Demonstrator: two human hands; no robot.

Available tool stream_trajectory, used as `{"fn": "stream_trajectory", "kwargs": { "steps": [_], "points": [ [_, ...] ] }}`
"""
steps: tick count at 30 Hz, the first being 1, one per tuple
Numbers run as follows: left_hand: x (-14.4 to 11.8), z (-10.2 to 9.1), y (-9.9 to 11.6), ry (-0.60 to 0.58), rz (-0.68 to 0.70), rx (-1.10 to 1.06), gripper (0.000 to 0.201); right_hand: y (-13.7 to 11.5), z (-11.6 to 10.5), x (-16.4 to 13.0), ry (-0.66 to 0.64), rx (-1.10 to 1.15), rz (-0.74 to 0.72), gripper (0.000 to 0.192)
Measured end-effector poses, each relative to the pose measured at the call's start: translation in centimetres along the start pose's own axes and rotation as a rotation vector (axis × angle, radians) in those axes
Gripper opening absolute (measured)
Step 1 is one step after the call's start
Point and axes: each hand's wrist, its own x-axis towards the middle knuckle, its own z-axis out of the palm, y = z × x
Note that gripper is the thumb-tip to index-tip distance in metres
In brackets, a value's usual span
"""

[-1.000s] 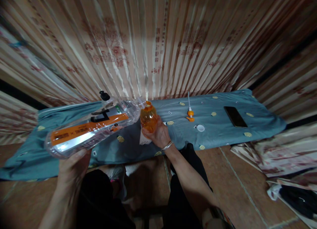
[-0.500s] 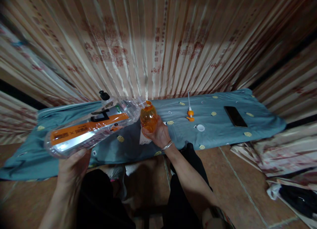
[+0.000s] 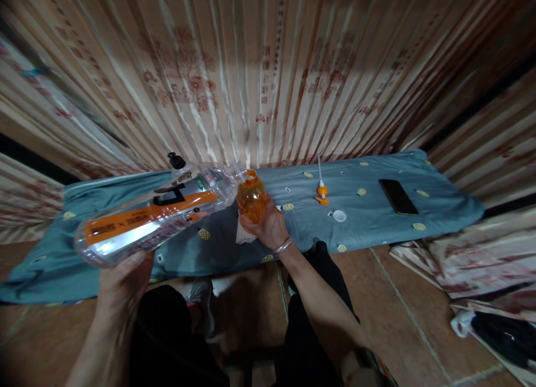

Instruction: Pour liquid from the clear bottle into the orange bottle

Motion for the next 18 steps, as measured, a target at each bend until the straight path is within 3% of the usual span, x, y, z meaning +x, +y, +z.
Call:
{"fn": "stream_trajectory", "kwargs": {
  "steps": [11,18],
  "points": [
    [-0.06,0.3,0.13,0.015,-0.011,0.021,0.067,0.18,0.02,-0.13,0.01,-0.007,-0.013,0.075],
    [-0.03,0.22,0.27,0.017,-0.026,0.039,0.062,0.13,-0.11,-0.08,-0.009,0.015,-0.007,0.075]
  ]
}}
